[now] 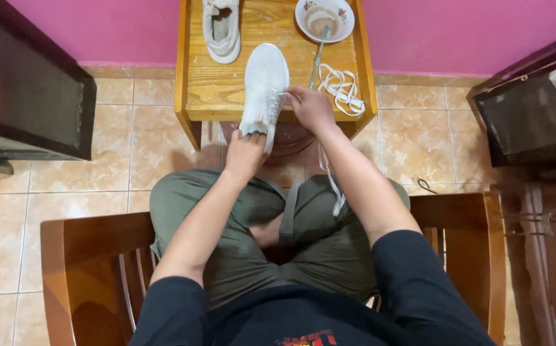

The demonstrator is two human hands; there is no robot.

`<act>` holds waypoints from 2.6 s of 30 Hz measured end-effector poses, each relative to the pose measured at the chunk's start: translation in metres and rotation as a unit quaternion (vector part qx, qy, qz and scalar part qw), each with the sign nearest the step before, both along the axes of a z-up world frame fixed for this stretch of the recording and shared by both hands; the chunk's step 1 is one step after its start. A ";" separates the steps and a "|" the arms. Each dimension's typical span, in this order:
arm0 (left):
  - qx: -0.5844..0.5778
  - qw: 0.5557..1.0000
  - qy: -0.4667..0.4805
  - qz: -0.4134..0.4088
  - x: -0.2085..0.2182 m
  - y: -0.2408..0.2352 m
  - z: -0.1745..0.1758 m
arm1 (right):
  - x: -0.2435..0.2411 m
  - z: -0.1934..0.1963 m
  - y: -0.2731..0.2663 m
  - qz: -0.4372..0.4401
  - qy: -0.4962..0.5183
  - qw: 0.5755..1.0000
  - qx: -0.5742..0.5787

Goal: The person sits cross-legged on a chair and laces a white sneaker. They thread the laces through the eyelets, pull them tight, and tie a knot at the top. A second shoe, a bowl, and a brush are visible on the table nearby.

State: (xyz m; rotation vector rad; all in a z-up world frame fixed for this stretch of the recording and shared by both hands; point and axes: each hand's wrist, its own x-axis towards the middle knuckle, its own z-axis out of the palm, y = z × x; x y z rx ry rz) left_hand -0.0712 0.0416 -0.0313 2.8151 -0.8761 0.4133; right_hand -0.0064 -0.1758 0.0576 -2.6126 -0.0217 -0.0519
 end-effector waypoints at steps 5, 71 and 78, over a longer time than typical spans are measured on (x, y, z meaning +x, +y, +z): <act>-0.032 0.999 -0.040 -0.013 0.004 -0.002 -0.008 | 0.020 0.004 0.008 0.022 -0.006 1.000 0.008; -0.143 0.976 0.161 -0.018 0.076 0.014 0.075 | 0.108 0.005 0.017 0.339 0.026 0.917 -0.210; -0.146 0.977 0.156 -0.016 0.078 0.013 0.071 | 0.110 -0.008 0.019 0.307 -0.006 0.930 -0.201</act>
